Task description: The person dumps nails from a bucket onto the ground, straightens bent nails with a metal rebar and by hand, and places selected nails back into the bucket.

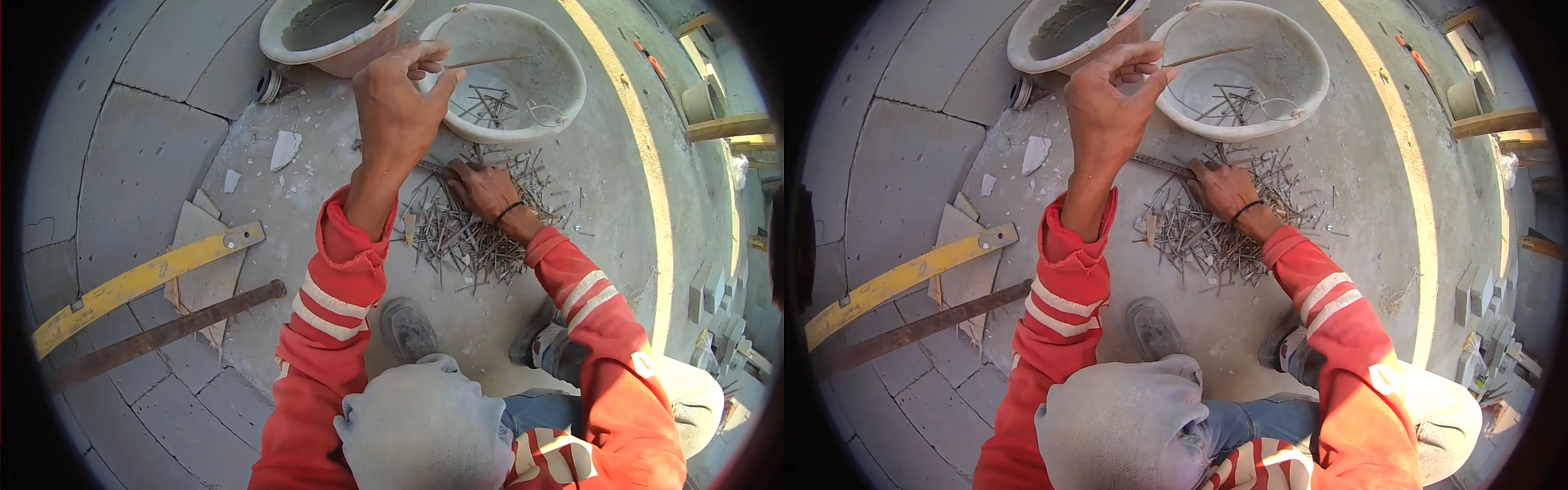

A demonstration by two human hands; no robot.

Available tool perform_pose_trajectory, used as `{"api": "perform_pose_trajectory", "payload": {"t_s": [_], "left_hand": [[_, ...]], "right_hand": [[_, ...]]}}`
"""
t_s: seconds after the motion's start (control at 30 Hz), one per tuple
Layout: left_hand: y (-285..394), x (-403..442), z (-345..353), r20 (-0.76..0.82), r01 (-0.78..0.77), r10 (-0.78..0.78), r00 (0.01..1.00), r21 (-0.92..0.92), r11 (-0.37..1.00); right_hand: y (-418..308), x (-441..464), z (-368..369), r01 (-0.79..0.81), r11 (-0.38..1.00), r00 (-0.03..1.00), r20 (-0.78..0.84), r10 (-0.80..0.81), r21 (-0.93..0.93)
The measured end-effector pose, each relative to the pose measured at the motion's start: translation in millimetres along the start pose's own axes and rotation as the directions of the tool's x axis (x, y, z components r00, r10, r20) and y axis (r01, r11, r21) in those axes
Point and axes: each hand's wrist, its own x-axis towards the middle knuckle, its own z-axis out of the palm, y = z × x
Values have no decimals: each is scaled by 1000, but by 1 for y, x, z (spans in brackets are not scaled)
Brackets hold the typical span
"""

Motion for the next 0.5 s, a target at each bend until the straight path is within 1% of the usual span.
{"api": "perform_pose_trajectory", "payload": {"t_s": [0.03,0.07,0.13,0.17,0.2,0.23,0.27,0.3,0.37,0.4,0.43,0.47,0.5], "left_hand": [[0,6,10,-1,-72,72,997,5,997],[-1,5,14,1,-78,78,997,-12,997],[-11,-15,6,-106,10,-14,994,-40,999],[-27,-35,3,-82,98,-101,992,-43,994],[-46,-56,0,-60,186,-188,980,-42,982],[-61,-73,-5,91,304,-301,949,-22,953],[-73,-85,-7,238,415,-407,882,17,910],[-84,-91,-3,248,420,-411,877,17,907],[-101,-97,3,442,227,-194,876,-24,974],[-101,-93,9,445,231,-197,874,-24,973],[-96,-88,19,620,248,-234,749,66,967],[-92,-83,30,761,241,-271,590,154,958],[-94,-87,46,762,241,-269,590,152,958]], "right_hand": [[-3,-4,1,-45,999,999,-10,45,26],[0,-9,-2,-57,998,998,-15,57,16],[0,-20,-9,-128,992,989,79,127,-2],[6,-27,-9,-81,997,996,32,81,2],[9,-34,-12,-88,996,996,33,88,3],[11,-40,-18,-79,997,995,64,81,-21],[14,-46,-23,-71,997,992,98,75,-43],[20,-53,-25,-80,996,991,104,84,-40],[32,-70,-28,138,989,989,-46,-141,-62],[37,-77,-34,136,989,989,-43,-138,-60],[41,-85,-43,198,976,980,9,-198,-87],[47,-93,-51,262,959,965,60,-256,-113],[53,-101,-59,289,948,955,110,-276,-134]]}}
